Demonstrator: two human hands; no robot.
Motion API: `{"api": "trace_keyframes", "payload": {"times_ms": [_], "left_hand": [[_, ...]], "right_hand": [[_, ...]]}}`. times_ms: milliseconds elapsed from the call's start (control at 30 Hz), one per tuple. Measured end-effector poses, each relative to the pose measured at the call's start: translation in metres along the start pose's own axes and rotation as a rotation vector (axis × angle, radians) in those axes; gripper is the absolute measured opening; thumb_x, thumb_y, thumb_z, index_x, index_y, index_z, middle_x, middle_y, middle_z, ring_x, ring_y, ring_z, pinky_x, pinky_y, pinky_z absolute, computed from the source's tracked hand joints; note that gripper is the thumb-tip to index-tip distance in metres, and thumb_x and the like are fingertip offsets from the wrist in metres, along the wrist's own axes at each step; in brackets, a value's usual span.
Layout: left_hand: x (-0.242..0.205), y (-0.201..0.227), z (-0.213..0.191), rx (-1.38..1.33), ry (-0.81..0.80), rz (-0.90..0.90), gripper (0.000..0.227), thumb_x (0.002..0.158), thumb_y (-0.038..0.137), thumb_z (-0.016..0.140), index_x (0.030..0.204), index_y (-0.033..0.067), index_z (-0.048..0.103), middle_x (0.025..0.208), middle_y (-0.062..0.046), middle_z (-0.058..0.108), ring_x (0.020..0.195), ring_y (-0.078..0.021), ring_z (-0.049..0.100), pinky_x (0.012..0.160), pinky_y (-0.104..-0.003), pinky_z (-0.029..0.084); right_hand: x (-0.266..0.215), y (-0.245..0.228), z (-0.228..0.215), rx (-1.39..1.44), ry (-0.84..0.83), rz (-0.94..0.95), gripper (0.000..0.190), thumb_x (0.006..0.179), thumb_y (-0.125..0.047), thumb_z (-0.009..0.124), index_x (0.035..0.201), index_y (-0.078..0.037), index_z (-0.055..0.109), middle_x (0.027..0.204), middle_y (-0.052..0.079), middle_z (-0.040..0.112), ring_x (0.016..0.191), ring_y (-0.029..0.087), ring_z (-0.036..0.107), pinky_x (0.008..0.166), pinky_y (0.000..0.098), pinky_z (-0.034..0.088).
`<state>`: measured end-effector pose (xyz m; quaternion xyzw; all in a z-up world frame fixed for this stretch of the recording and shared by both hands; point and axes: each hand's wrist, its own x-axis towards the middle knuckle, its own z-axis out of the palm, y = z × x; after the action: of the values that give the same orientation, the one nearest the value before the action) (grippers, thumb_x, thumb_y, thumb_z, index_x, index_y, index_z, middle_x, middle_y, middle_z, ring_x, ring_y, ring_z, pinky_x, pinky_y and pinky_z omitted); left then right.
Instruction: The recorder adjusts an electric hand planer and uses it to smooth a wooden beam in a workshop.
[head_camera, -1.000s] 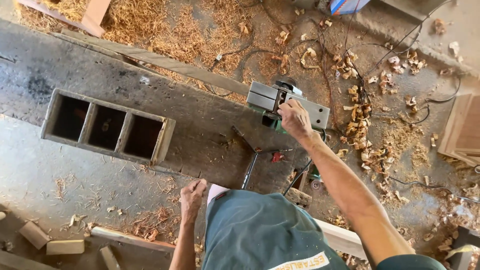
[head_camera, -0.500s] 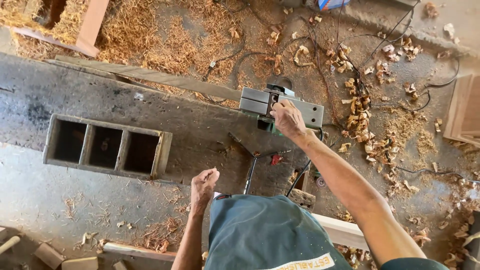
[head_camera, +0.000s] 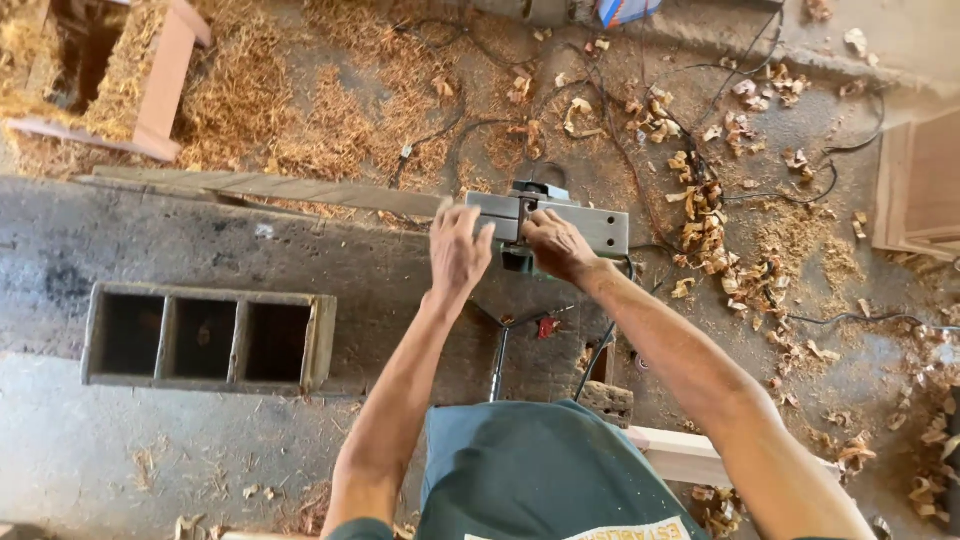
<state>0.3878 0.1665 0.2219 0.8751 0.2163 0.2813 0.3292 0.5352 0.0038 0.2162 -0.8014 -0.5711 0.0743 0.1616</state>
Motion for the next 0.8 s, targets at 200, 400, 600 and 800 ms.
{"api": "trace_keyframes", "payload": {"times_ms": [200,400,600,800], "left_hand": [[0.087,0.002,0.069,0.297,-0.411,-0.126,0.047,0.091,0.049,0.071,0.091,0.0026,0.073,0.127,-0.023,0.064,0.141,-0.0421,0.04,0.107,-0.056,0.036],[0.11,0.023,0.07,0.378,-0.661,-0.386,0.072,0.081,0.077,0.067,0.098,0.0078,0.079,0.122,-0.018,0.069,0.132,-0.0379,0.05,0.114,-0.061,0.026],[0.116,0.011,0.079,0.329,-0.674,-0.582,0.053,0.073,0.057,0.076,0.103,0.013,0.079,0.115,-0.009,0.075,0.118,-0.0291,0.063,0.108,-0.054,0.033],[0.125,0.015,0.069,0.284,-0.759,-0.601,0.042,0.074,0.046,0.075,0.097,0.0114,0.081,0.107,-0.01,0.077,0.107,-0.029,0.069,0.109,-0.054,0.032]], "right_hand": [[0.002,0.008,0.02,-0.081,-0.11,0.063,0.03,0.076,0.009,0.063,0.105,0.001,0.063,0.104,0.014,0.061,0.104,0.032,0.059,0.09,0.0395,0.053],[0.001,-0.005,-0.002,-0.031,-0.042,0.085,0.024,0.071,0.004,0.065,0.094,-0.004,0.067,0.102,0.013,0.062,0.106,0.034,0.06,0.092,0.0427,0.052],[-0.004,-0.013,-0.001,0.059,0.105,0.159,0.014,0.087,-0.013,0.072,0.095,-0.003,0.066,0.095,0.014,0.062,0.099,0.038,0.061,0.082,0.046,0.051],[0.003,-0.017,-0.004,0.057,0.139,-0.036,0.023,0.076,0.0,0.064,0.098,-0.004,0.065,0.098,0.012,0.063,0.099,0.035,0.061,0.089,0.0433,0.054]]}}
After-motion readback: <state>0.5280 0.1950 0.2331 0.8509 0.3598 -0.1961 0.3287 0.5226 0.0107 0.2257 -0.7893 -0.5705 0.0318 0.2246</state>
